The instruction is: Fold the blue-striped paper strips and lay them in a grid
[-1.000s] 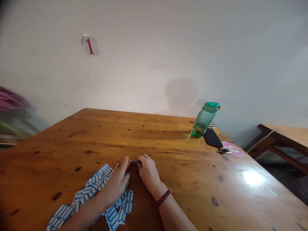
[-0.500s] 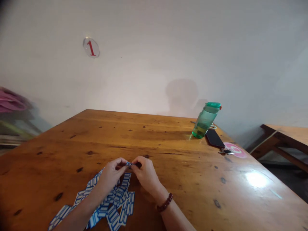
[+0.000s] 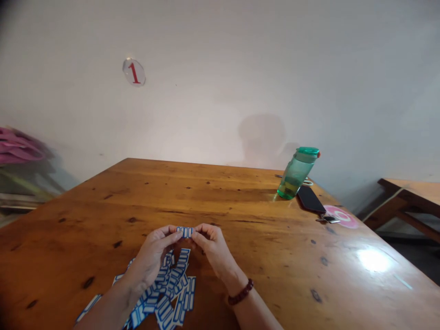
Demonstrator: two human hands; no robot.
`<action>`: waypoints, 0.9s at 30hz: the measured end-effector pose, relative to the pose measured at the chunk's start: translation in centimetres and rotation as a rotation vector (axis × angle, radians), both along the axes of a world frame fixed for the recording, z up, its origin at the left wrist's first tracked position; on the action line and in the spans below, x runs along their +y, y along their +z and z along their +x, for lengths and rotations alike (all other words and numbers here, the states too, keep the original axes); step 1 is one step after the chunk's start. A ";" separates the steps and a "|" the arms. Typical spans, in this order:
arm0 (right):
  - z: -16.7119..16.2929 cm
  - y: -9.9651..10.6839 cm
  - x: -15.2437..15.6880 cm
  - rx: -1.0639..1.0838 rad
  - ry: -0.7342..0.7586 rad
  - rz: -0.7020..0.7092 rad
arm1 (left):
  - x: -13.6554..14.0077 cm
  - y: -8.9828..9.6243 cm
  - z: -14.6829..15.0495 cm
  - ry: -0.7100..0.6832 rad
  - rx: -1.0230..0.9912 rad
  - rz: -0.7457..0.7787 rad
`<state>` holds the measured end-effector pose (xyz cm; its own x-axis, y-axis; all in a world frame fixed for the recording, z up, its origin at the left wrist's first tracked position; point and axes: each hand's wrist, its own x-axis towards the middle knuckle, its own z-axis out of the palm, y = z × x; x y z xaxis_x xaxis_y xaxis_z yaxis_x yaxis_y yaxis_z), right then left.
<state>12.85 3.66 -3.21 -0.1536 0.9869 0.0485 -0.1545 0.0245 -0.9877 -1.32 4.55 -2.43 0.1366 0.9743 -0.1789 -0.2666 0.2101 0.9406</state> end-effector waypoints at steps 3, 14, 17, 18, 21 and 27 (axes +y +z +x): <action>0.1 -0.1 0.0 -0.014 -0.004 -0.004 | 0.0 -0.1 0.0 -0.007 -0.002 -0.009; 0.0 -0.1 -0.2 -0.522 -0.207 0.385 | -0.1 -0.1 0.2 0.142 0.613 0.475; -0.1 -0.4 -0.3 -0.619 -0.242 0.498 | -0.3 -0.4 0.3 0.144 0.648 0.563; -0.2 -0.4 -0.3 -0.618 -0.247 0.496 | -0.3 -0.5 0.3 0.145 0.647 0.568; -0.5 -0.3 -0.3 -0.430 -0.226 0.318 | -0.3 -0.6 0.5 0.113 0.555 0.487; -0.6 0.2 -0.5 0.175 -0.047 -0.071 | -0.5 0.2 0.8 -0.047 0.130 0.241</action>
